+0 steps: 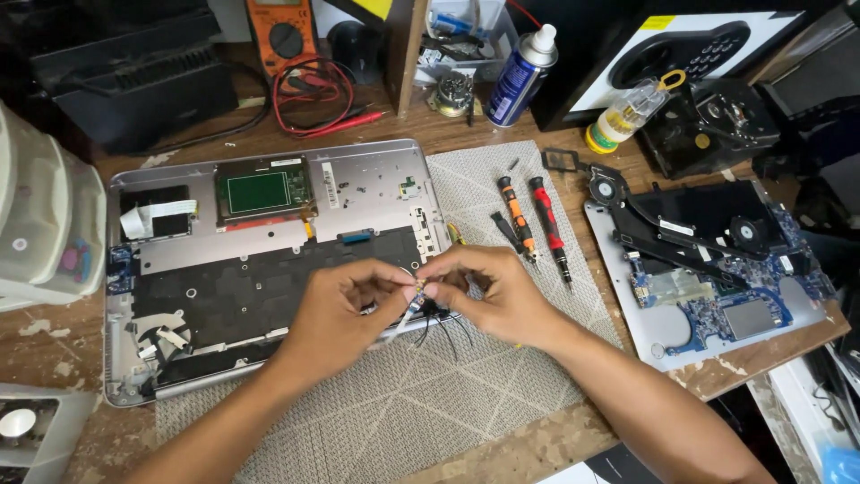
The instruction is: Repairing a laptop by connecting internal ribbon cables and securing components with a screwdriver on a technician's workbench.
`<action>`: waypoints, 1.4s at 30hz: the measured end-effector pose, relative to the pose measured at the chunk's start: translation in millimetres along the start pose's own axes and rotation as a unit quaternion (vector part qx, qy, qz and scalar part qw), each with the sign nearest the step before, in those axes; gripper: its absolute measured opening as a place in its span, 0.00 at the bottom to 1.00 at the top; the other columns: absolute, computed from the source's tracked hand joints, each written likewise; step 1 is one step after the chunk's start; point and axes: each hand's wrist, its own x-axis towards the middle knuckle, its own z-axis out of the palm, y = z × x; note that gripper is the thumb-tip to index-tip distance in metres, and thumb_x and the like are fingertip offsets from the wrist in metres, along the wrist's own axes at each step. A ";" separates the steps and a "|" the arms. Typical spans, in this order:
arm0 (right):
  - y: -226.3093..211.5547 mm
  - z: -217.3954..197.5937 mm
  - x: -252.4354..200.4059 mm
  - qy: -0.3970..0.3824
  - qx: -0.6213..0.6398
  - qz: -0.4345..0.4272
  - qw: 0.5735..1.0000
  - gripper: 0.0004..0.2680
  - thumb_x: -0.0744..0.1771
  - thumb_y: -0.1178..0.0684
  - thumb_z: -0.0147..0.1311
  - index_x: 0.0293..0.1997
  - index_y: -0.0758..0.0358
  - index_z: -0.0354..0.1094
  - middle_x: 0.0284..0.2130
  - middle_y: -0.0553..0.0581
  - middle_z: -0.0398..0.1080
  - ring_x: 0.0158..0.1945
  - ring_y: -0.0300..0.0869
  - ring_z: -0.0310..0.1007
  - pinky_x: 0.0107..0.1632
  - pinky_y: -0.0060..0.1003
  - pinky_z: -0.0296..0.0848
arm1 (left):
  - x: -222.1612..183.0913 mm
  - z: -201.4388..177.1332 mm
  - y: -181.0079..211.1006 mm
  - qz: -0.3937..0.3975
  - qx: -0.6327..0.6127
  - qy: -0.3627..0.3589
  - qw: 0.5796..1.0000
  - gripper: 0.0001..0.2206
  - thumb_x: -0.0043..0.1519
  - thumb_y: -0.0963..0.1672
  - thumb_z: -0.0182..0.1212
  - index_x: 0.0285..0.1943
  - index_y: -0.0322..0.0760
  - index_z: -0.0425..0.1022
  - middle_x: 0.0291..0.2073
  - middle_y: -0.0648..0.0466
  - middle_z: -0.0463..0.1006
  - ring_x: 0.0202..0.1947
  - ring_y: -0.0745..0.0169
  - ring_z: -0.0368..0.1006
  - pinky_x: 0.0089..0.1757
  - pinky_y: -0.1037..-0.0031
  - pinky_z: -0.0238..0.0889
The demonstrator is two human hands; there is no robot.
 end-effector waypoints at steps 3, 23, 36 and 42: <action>-1.8 -6.9 -0.5 0.009 0.002 0.000 1.000 0.07 0.62 0.69 0.56 0.41 0.67 0.75 0.25 0.62 0.77 0.22 0.41 0.68 0.28 0.32 0.63 | 7.7 -3.5 -13.2 0.012 -0.013 -0.011 1.000 0.08 0.55 0.37 0.66 0.43 0.25 0.83 0.25 0.42 0.83 0.28 0.65 0.78 0.32 0.70 0.75; -33.3 -36.6 12.7 -0.128 -0.230 -0.106 0.959 0.06 0.58 0.67 0.62 0.28 0.60 0.76 0.24 0.57 0.77 0.30 0.46 0.73 0.40 0.39 0.67 | 0.3 9.0 -27.9 0.200 0.159 0.020 0.967 0.08 0.55 0.35 0.66 0.39 0.37 0.85 0.25 0.51 0.83 0.27 0.58 0.79 0.30 0.74 0.72; -34.1 -42.1 8.0 -0.170 -0.278 -0.081 0.942 0.04 0.59 0.62 0.64 0.33 0.61 0.79 0.25 0.58 0.77 0.30 0.46 0.72 0.41 0.39 0.66 | 1.0 11.0 -36.2 0.219 0.256 -0.033 0.941 0.06 0.54 0.34 0.66 0.38 0.32 0.83 0.26 0.47 0.82 0.30 0.51 0.77 0.34 0.68 0.70; -40.7 -42.0 6.9 -0.172 -0.281 -0.048 0.943 0.05 0.60 0.60 0.63 0.36 0.62 0.79 0.27 0.60 0.78 0.32 0.49 0.74 0.42 0.39 0.67 | -0.8 12.2 -35.7 0.210 0.256 -0.027 0.943 0.07 0.52 0.33 0.67 0.36 0.32 0.83 0.26 0.47 0.82 0.30 0.51 0.76 0.34 0.68 0.69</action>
